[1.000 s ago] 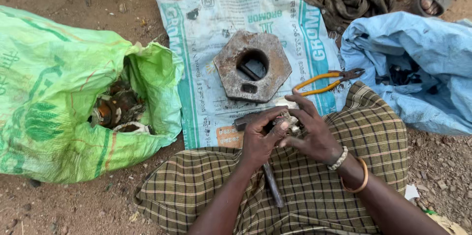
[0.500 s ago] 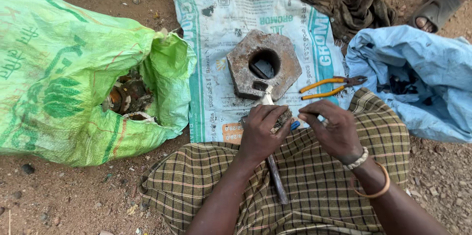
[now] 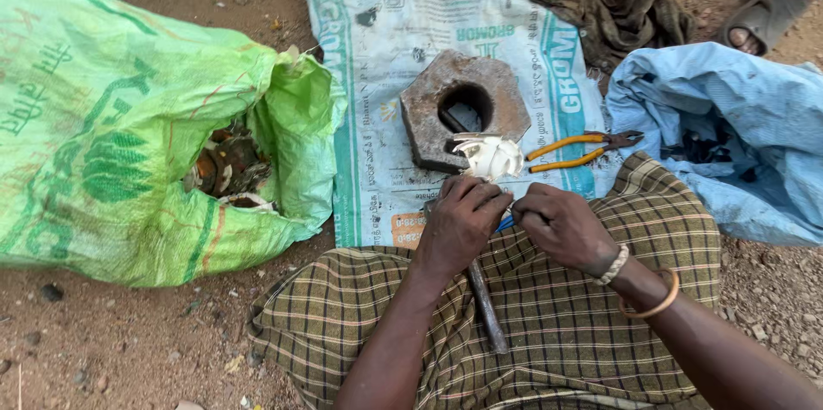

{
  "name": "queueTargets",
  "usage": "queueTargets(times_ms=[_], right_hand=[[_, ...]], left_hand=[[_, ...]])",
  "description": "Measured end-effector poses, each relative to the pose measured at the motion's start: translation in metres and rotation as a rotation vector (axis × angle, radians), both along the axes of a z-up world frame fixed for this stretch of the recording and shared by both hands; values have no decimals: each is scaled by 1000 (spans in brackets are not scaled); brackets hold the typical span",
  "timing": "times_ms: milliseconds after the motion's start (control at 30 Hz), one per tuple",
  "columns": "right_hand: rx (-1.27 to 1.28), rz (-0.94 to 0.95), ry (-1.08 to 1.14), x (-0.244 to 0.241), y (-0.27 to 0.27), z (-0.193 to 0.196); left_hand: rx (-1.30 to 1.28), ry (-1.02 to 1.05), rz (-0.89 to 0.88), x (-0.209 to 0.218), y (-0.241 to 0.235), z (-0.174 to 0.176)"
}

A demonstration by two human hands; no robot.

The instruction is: The person sits on the ground and dismantles small electrical components, using a hammer and pliers to break apart plastic casings and extract copper wire coils. They place the extracted coils into a green sack and continue processing additional components.

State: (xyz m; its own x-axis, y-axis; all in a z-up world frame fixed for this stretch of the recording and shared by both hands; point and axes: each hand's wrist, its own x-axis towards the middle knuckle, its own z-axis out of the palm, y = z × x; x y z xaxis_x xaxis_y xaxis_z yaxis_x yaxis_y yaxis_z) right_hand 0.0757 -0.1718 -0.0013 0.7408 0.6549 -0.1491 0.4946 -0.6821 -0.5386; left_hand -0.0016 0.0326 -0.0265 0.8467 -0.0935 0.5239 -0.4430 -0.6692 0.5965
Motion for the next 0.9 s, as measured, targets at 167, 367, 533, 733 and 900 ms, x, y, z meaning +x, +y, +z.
queueTargets(times_ms=[167, 367, 533, 733, 900], right_hand=[[270, -27, 9, -20, 1, 14], [429, 38, -49, -53, 10, 68], [478, -139, -122, -35, 66, 120], [829, 65, -628, 31, 143, 203], [696, 169, -785, 115, 245, 208]], left_hand=[[201, 121, 116, 12, 9, -2], [-299, 194, 358, 9, 45, 9], [-473, 166, 506, 5, 50, 9], [-650, 168, 635, 14, 65, -4], [-885, 319, 534, 20, 74, -27]])
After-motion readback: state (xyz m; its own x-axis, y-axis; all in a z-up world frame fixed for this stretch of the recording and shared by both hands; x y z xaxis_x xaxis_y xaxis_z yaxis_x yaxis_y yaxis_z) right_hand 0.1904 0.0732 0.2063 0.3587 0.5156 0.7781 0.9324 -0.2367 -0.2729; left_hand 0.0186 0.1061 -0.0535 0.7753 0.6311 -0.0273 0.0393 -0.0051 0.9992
